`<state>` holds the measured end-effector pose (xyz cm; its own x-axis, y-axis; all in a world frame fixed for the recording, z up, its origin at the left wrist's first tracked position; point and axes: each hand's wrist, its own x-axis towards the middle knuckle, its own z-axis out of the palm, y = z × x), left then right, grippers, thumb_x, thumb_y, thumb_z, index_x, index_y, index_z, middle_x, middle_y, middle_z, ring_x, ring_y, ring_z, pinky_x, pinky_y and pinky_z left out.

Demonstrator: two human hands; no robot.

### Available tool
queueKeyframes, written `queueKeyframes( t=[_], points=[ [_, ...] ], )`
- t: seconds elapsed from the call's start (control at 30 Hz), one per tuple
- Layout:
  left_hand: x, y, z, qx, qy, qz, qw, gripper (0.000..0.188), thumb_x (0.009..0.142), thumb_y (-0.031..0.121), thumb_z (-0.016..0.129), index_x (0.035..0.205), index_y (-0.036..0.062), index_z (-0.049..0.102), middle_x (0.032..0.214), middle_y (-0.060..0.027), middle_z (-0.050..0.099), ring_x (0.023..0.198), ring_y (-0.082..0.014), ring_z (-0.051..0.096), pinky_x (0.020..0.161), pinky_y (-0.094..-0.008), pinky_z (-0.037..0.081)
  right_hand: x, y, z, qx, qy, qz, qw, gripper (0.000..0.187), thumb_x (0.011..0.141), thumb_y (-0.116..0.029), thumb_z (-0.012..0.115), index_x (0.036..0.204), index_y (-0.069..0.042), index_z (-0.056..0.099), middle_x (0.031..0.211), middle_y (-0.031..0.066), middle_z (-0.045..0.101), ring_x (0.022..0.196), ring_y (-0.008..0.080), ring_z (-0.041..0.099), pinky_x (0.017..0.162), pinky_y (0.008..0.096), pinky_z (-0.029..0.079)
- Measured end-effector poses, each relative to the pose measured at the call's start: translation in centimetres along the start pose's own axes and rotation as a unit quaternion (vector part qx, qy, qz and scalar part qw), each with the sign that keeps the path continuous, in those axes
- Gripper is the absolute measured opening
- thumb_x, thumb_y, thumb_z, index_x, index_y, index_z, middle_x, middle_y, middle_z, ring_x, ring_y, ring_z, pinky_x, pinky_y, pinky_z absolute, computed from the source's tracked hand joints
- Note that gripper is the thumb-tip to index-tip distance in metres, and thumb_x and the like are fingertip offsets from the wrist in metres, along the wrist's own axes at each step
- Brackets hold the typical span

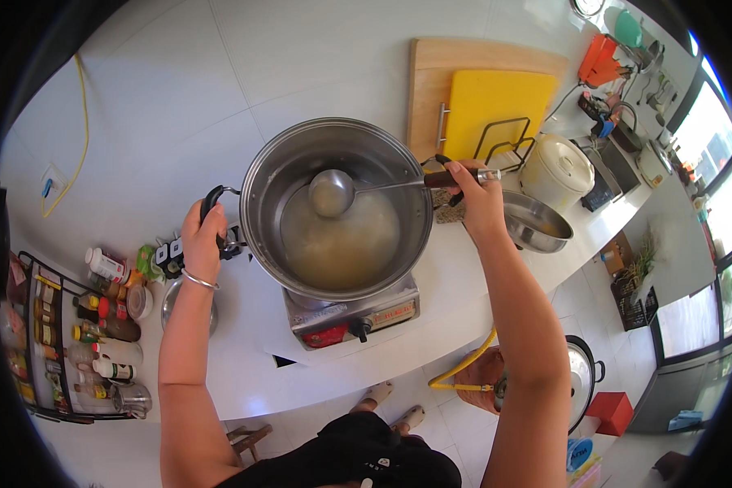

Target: The person rinses a cleaver and a ladle, pours liquid from a pot into an outdoor drain, and wipes down countertops and a stove with a cloth before washing a bowl in the sink.

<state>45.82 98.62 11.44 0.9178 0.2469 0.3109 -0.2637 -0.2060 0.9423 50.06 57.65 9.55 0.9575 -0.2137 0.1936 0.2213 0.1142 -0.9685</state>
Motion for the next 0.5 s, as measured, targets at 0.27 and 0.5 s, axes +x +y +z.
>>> queueKeyframes(
  t=[0.27, 0.5],
  points=[
    [-3.4, 4.6, 1.7, -0.038, -0.044, 0.064, 0.996, 0.013, 0.086, 0.012, 0.055, 0.085, -0.001, 0.054, 0.059, 0.002, 0.044, 0.051, -0.0046, 0.037, 0.047, -0.0208, 0.029, -8.8, -2.2, -3.9, 0.116, 0.087, -0.045, 0.988, 0.017, 0.086, -0.017, 0.064, 0.093, -0.001, 0.063, 0.078, 0.0014, 0.057, 0.068, 0.009, 0.045, 0.062, 0.0227, 0.038],
    [-8.2, 9.6, 6.5, -0.049, -0.162, 0.027, 0.985, 0.022, 0.085, 0.023, 0.055, 0.094, 0.0024, 0.056, 0.063, 0.0055, 0.041, 0.053, -0.0033, 0.034, 0.047, -0.0199, 0.026, -23.1, -7.2, -11.1, 0.013, 0.243, -0.113, 0.963, 0.015, 0.086, -0.015, 0.063, 0.096, -0.004, 0.065, 0.084, 0.0, 0.06, 0.075, 0.0084, 0.049, 0.069, 0.0235, 0.041]
  ],
)
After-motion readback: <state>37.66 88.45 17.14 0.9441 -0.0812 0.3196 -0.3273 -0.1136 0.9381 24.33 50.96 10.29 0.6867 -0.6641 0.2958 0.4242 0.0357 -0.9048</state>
